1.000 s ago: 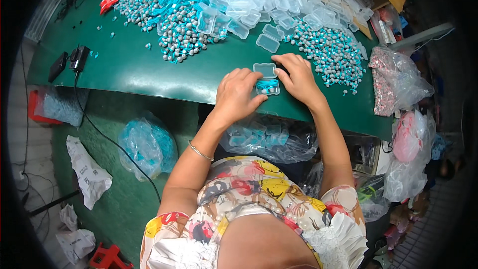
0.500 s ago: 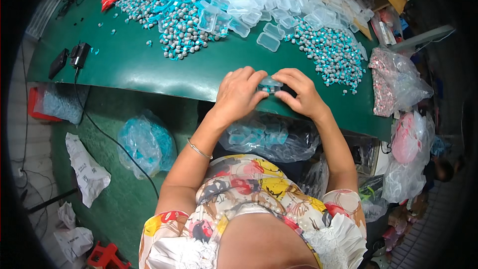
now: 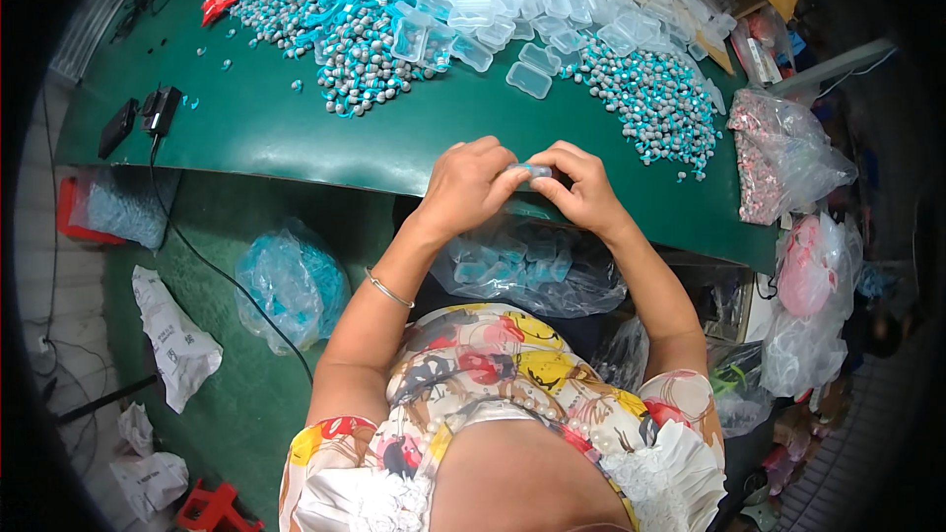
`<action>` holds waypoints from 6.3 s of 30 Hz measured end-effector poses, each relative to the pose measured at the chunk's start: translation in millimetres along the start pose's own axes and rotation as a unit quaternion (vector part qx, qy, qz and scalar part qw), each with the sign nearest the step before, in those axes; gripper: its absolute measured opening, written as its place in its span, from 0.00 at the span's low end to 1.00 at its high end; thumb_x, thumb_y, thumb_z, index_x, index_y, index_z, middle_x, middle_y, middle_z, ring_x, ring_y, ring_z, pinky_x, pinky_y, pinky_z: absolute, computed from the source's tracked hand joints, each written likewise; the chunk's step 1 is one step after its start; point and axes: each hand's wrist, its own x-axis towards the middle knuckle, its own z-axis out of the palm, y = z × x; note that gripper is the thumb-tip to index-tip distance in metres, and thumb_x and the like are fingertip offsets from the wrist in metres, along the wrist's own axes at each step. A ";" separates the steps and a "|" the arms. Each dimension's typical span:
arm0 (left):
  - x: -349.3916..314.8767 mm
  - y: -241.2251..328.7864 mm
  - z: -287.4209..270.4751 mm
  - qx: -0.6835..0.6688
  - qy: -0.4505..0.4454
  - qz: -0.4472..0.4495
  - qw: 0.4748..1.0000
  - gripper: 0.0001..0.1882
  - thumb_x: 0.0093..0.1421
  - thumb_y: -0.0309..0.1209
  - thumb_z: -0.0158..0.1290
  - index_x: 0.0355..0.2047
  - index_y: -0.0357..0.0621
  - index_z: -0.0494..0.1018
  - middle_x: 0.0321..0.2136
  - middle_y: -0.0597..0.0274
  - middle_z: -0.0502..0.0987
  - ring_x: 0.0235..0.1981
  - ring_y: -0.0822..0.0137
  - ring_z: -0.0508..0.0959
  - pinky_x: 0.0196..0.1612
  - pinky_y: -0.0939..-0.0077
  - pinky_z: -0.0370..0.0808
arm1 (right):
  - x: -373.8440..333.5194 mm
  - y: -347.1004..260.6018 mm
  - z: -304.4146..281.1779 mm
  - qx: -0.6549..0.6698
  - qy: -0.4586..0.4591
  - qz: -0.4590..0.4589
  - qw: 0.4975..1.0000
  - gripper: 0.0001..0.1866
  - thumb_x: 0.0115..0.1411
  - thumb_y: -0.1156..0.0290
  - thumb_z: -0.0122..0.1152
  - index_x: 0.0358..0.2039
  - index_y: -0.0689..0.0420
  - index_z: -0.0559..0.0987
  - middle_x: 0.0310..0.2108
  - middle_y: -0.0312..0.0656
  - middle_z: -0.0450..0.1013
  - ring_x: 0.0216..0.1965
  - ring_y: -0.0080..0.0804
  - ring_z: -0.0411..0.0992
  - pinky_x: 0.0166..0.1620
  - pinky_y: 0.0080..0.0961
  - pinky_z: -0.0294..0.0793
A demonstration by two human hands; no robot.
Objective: Packing small blue and white beads into small plastic cases and closing the lids.
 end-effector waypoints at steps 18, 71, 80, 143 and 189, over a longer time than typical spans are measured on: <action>2.4 6.4 -4.3 0.005 0.001 0.014 1.000 0.22 0.51 0.40 0.67 0.41 0.41 0.77 0.27 0.57 0.72 0.25 0.58 0.74 0.28 0.66 0.71 | 2.9 -0.2 -11.7 -0.015 0.000 -0.068 0.998 0.26 0.48 0.75 0.73 0.50 0.60 0.77 0.44 0.45 0.74 0.42 0.35 0.75 0.43 0.28 0.77; -16.5 48.6 -7.6 -0.104 -0.204 0.023 0.973 0.14 0.58 0.35 0.60 0.42 0.42 0.77 0.34 0.51 0.78 0.36 0.50 0.80 0.40 0.59 0.76 | 108.0 52.3 -26.1 -0.355 0.033 0.101 0.929 0.38 0.42 0.46 0.75 0.51 0.50 0.76 0.53 0.42 0.71 0.58 0.44 0.63 0.55 0.48 0.58; 44.0 -45.9 -48.5 0.339 0.151 -0.093 0.924 0.10 0.51 0.31 0.63 0.36 0.47 0.79 0.30 0.59 0.76 0.35 0.54 0.77 0.36 0.58 0.71 | 105.6 49.3 -21.5 -0.353 0.031 0.090 0.931 0.43 0.41 0.44 0.75 0.55 0.50 0.74 0.54 0.43 0.71 0.57 0.45 0.63 0.58 0.48 0.56; 21.2 -30.7 -47.3 0.147 -0.044 -0.064 0.986 0.07 0.58 0.27 0.58 0.37 0.42 0.80 0.32 0.54 0.77 0.32 0.50 0.79 0.36 0.60 0.75 | 51.6 42.6 -17.1 -0.335 0.203 -0.041 0.919 0.06 0.54 0.73 0.64 0.34 0.50 0.81 0.32 0.36 0.75 0.39 0.36 0.73 0.44 0.39 0.65; 14.7 -7.1 -30.9 0.024 -0.088 -0.067 0.994 0.14 0.51 0.30 0.63 0.38 0.41 0.79 0.32 0.54 0.75 0.37 0.50 0.77 0.39 0.58 0.74 | 27.1 -9.8 9.6 -0.216 0.029 -0.072 0.973 0.07 0.53 0.76 0.63 0.33 0.53 0.79 0.33 0.35 0.75 0.39 0.36 0.72 0.47 0.34 0.64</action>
